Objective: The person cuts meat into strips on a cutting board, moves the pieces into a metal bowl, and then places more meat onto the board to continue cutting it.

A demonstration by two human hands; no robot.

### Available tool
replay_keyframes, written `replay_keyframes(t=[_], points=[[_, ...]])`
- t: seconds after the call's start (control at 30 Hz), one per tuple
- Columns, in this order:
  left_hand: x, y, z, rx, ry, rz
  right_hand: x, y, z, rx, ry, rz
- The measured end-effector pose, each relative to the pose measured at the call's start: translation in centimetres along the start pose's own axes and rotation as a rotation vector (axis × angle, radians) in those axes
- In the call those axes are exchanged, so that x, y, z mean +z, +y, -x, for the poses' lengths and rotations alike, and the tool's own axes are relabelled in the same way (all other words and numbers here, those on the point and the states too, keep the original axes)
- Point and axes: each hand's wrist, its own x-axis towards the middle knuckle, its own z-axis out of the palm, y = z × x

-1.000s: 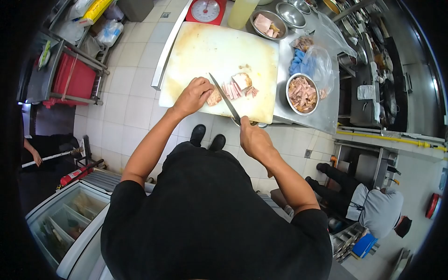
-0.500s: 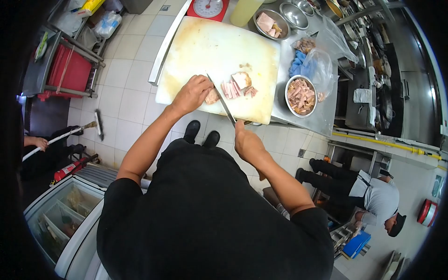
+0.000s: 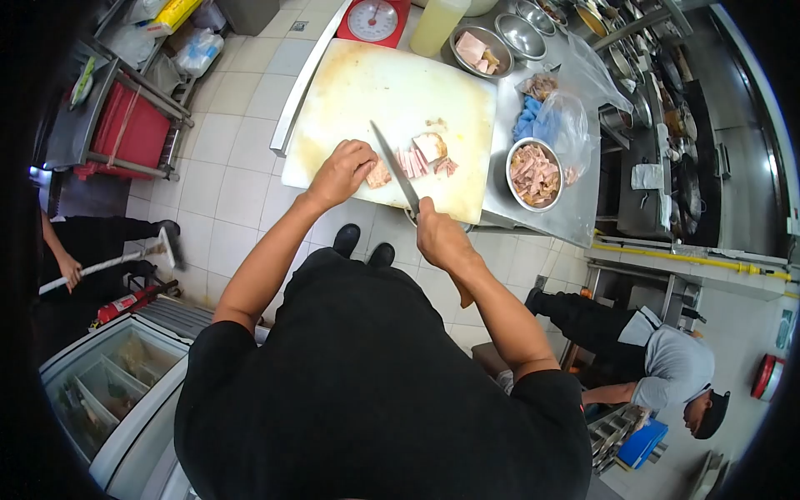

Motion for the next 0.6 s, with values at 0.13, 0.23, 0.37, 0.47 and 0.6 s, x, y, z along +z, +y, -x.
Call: replay_keyframes(t=[0.13, 0.23, 0.37, 0.47, 0.6], points=[[0.4, 0.0, 0.2, -0.01, 0.002, -0.038, -2.5, -1.7, 1.6, 0.013, -0.039, 0.08], [0.4, 0.0, 0.1, -0.004, -0.017, -0.05, -2.5, -1.3, 2.3, -0.046, -0.078, 0.123], [0.3, -0.3, -0.1, 0.001, -0.01, -0.037, -1.7, -1.3, 1.8, -0.014, -0.128, 0.162], [0.3, -0.2, 0.0, 0.011, -0.035, -0.038, 1.9, 0.3, 0.6, -0.054, -0.065, 0.13], [0.3, -0.2, 0.2, 0.02, -0.008, -0.019, 1.1, 0.6, -0.6, -0.035, -0.036, 0.09]])
